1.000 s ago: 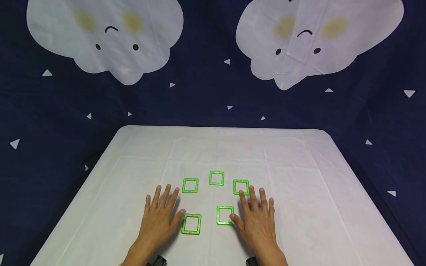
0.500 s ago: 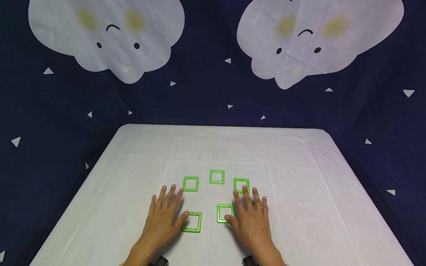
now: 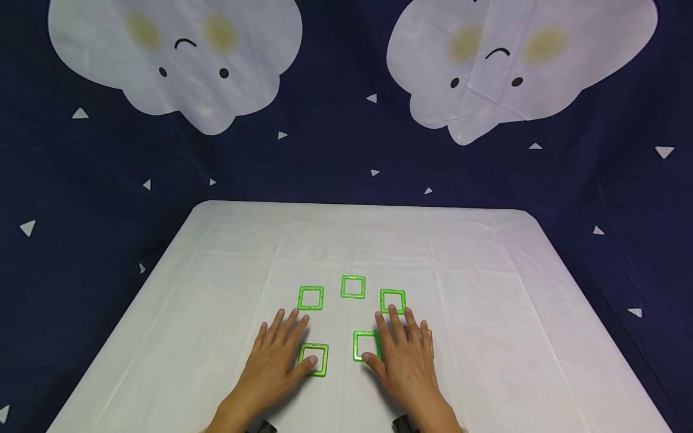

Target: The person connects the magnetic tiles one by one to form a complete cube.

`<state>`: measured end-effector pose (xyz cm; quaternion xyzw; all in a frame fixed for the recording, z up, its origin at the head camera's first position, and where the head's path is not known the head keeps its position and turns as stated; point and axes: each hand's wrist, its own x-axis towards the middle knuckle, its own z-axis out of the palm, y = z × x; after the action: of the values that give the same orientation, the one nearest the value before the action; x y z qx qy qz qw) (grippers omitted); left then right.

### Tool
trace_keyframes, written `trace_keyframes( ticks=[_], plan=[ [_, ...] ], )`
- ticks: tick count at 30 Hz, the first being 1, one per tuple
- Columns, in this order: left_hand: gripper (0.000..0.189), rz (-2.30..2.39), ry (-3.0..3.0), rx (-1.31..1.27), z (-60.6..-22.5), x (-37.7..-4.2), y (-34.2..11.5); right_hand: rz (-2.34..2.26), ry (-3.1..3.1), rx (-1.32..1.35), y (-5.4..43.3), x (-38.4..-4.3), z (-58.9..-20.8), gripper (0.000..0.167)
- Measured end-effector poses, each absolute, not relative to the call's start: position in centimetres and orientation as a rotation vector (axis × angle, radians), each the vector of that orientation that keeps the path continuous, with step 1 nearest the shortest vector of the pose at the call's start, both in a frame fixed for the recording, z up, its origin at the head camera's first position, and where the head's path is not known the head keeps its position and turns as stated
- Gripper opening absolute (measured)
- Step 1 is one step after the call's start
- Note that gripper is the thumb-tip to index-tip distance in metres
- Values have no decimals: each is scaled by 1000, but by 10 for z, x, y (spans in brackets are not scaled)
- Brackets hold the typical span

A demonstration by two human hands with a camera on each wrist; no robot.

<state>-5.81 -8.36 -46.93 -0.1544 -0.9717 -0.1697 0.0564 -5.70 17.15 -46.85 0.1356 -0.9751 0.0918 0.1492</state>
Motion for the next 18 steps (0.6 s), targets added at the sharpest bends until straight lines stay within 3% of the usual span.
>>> trace_keyframes(
  ticks=[18],
  plan=[
    [84, -656, -2909, -705, -475, -54, -90, 343, -2816, 477, 181, -64, -472, 73]
  ],
)
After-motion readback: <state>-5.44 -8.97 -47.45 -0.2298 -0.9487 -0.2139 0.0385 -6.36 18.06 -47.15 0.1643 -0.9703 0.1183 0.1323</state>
